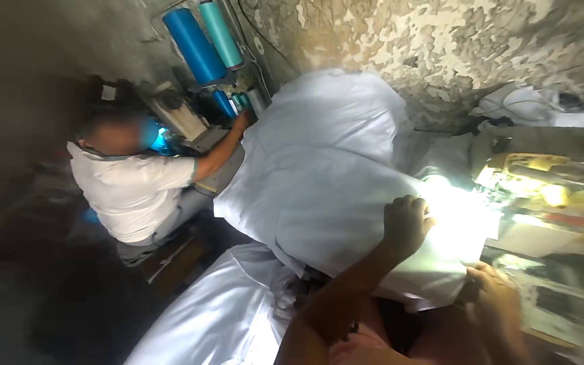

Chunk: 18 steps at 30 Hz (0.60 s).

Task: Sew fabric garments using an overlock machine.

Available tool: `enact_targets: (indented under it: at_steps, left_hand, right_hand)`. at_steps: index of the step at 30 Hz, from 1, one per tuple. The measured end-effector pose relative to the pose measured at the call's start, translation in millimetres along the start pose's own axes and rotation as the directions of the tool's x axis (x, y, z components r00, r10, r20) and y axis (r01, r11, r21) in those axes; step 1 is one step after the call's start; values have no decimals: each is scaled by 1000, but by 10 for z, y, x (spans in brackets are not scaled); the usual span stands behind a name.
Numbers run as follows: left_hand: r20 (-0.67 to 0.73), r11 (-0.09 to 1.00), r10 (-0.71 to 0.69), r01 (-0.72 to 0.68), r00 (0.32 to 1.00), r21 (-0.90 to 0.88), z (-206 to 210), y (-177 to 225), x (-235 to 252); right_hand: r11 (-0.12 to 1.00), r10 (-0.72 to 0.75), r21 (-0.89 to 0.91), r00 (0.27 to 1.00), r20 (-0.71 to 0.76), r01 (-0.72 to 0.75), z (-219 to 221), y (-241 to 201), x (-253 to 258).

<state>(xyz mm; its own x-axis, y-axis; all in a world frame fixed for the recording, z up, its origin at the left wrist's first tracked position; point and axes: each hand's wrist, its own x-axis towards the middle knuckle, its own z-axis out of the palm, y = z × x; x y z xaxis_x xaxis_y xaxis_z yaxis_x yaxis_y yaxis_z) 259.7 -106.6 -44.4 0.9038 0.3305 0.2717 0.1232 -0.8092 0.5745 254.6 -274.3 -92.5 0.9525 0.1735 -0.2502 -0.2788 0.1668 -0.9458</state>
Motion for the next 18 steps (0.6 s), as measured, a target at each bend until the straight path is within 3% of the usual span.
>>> enact_targets:
  at_steps: [3, 5, 10, 13, 18]
  left_hand:
    - [-4, 1000, -3, 3, 1000, -9, 17, 9, -7]
    - [12, 1000, 8, -9, 1000, 4, 5, -5, 10]
    - [-27, 988, 117, -114, 993, 102, 37, -78, 23]
    - [-28, 978, 162, -157, 986, 138, 86, -107, 43]
    - [77, 971, 201, -209, 977, 116, -147, -18, 118]
  right_hand:
    - [998, -26, 59, 993, -114, 33, 164, 136, -76]
    - [994, -48, 90, 993, -110, 58, 210, 210, -68]
    - [952, 152, 236, 969, 193, -196, -11, 139, 33]
    - [931, 237, 219, 939, 249, -293, -129, 31, 66]
    - [974, 93, 187, 980, 178, -127, -174, -224, 23]
